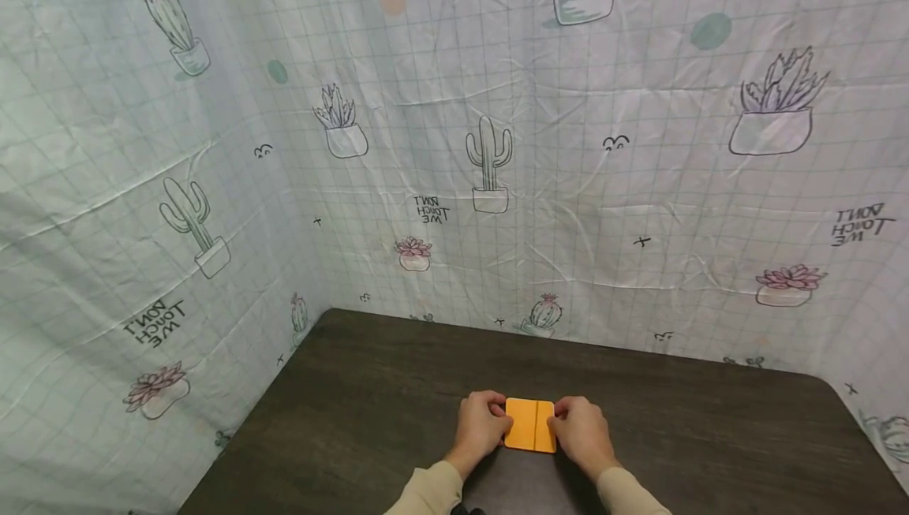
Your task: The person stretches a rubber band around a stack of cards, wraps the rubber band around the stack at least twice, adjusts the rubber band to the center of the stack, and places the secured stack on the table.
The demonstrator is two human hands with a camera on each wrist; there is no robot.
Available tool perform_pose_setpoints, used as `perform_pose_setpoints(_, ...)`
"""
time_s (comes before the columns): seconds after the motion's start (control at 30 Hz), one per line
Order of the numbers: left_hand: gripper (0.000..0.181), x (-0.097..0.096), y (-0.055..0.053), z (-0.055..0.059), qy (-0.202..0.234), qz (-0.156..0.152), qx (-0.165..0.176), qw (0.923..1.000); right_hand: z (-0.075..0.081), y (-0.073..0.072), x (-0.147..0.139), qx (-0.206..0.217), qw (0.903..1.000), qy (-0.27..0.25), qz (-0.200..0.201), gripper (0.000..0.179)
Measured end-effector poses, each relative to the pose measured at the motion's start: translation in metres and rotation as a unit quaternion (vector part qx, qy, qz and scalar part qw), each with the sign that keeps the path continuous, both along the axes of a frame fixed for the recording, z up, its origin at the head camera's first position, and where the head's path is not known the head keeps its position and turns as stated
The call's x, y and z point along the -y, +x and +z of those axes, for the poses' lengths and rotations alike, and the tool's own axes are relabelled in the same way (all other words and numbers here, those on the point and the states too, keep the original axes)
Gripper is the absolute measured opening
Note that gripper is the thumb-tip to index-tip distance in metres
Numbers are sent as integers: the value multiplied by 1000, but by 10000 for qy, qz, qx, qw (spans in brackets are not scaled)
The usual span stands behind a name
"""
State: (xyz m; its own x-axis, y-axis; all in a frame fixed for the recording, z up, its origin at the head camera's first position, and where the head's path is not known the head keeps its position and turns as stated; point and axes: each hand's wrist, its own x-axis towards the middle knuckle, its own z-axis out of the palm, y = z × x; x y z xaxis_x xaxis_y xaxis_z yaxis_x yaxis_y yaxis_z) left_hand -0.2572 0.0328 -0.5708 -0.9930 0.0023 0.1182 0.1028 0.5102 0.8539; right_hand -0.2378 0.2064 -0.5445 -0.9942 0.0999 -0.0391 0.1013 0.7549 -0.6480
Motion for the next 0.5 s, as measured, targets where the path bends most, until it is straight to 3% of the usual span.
perform_pose_setpoints(0.13,31,1,0,0,74,-58,51,9999,-1,-1,0,62,9999,98,-3,11)
perform_pose_setpoints(0.27,32,3,1,-1,463,-158,208,9986,-1,-3,-3,153,9999,-5,52,17)
perform_pose_setpoints(0.5,28,10,-3,-4,1112,-624,470,9907,1,3,-9,115,9993,-347,122,24)
